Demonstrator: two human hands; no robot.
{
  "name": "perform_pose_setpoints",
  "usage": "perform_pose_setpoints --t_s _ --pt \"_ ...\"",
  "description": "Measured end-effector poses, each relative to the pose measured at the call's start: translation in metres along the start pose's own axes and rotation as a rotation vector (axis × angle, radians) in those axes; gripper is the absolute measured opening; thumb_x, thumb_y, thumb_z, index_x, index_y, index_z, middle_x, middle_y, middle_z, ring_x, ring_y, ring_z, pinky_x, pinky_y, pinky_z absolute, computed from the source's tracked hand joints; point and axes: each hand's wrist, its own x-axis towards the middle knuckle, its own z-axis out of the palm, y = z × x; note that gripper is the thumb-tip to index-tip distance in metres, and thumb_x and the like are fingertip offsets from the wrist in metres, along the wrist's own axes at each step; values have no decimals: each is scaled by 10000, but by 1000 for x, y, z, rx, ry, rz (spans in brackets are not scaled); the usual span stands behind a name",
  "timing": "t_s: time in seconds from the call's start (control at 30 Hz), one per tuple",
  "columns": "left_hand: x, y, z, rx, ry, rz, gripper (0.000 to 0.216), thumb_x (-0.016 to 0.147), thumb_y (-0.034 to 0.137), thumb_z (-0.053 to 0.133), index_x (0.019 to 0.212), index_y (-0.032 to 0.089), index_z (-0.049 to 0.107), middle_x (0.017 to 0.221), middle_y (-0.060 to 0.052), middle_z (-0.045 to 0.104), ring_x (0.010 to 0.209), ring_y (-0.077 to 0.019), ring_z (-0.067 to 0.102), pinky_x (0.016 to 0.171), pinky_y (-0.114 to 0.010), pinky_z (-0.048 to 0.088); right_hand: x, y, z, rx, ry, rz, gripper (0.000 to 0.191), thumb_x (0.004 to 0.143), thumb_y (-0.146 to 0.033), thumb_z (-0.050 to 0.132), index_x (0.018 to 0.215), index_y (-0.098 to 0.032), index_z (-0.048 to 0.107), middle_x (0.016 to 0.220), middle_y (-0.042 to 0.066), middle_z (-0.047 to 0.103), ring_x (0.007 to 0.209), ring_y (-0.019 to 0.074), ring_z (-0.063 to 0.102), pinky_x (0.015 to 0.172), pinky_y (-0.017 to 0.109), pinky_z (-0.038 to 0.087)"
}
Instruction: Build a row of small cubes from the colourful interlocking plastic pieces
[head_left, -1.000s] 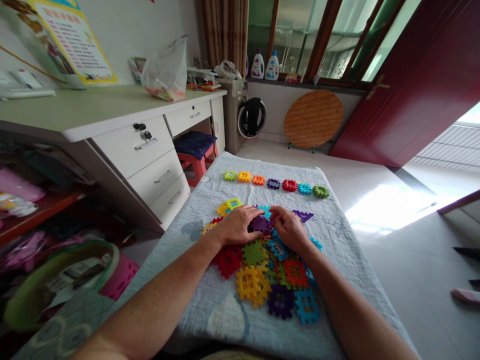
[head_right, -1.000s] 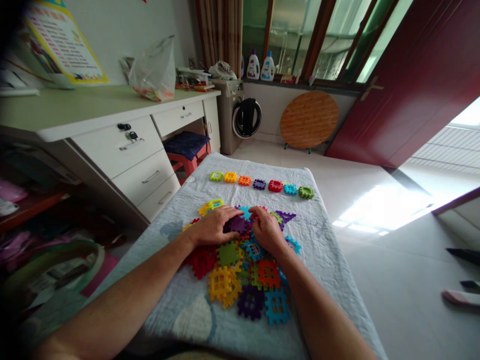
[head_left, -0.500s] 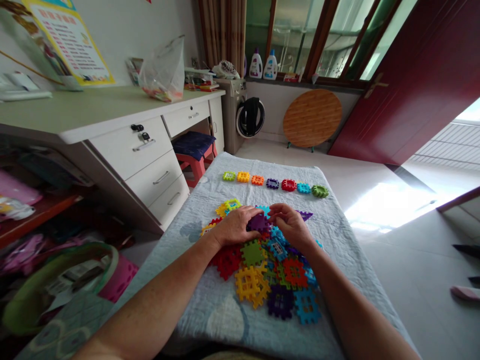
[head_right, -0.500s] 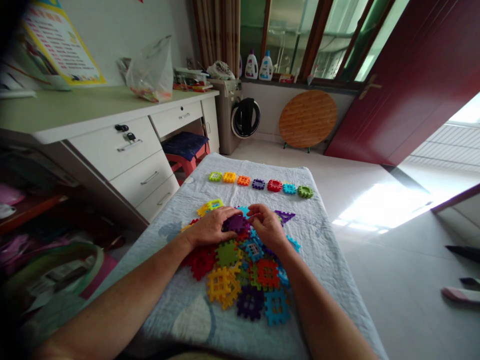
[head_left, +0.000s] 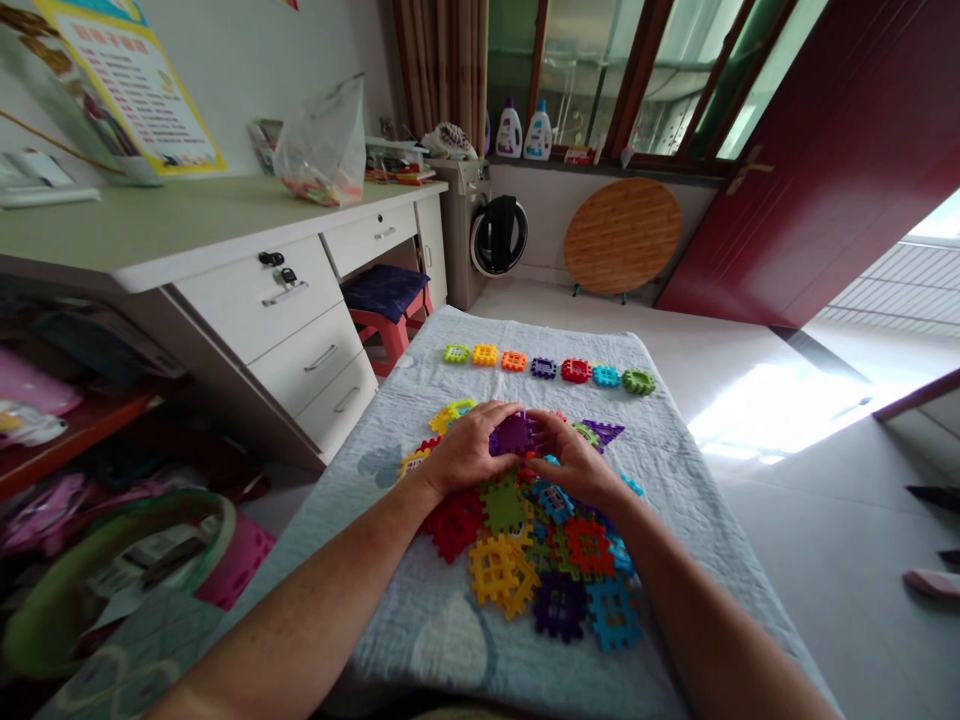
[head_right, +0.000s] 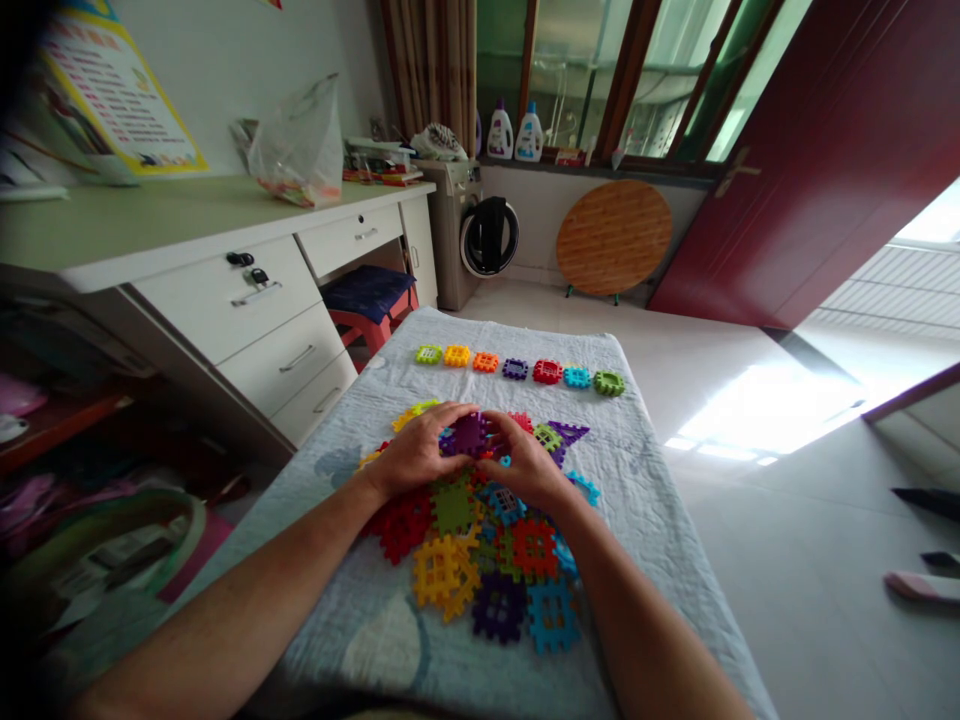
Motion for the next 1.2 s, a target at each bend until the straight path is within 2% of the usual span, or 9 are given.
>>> perform_pose_setpoints --t_s 0.2,0.43,0.63,0.9,1.1,1.2 --pt "1 2 -1 -64 -42 14 580 731 294 738 1268 213 535 1231 -73 601 1154 -223 556 1021 -388 444 2 1 0 55 14 29 494 760 -209 691 1229 -217 533 1008 45 684 944 190 657 905 401 522" --pt "0 2 1 -105 -65 16 589 748 315 734 1293 238 524 1287 -78 594 1188 -240 551 1038 -415 429 4 2 2 217 4 48 516 719 -204 731 1206 -224 560 1112 69 689 1048 219 650 980 444 492" --pt "0 2 3 -60 -51 18 597 745 271 723 1303 240 514 1281 -80 604 1178 -238 563 1029 -419 439 4 4 2 291 22 65 527 713 -239 755 1203 -234 565 1115 73 690 1038 219 658 988 469 492" --pt "-1 -4 8 -6 -38 32 566 756 254 694 1288 240 504 1289 -76 593 1190 -232 556 1045 -418 428 3 4 2 239 42 59 504 717 -216 737 1186 -241 554 1089 58 692 1020 204 662 963 425 512" --pt "0 1 7 -11 -57 -15 531 726 269 710 1227 235 535 1196 -65 635 1103 -233 596 969 -397 473 2 1 1 144 37 46 571 726 -209 721 1237 -249 469 980 28 704 904 178 676 883 391 535" --pt "1 4 5 -15 -41 -43 521 704 266 721 1196 235 553 1154 -61 650 1058 -232 616 937 -386 489 1 0 0 84 36 10 560 738 -230 723 1238 -245 471 1015 45 694 898 174 670 857 379 541"
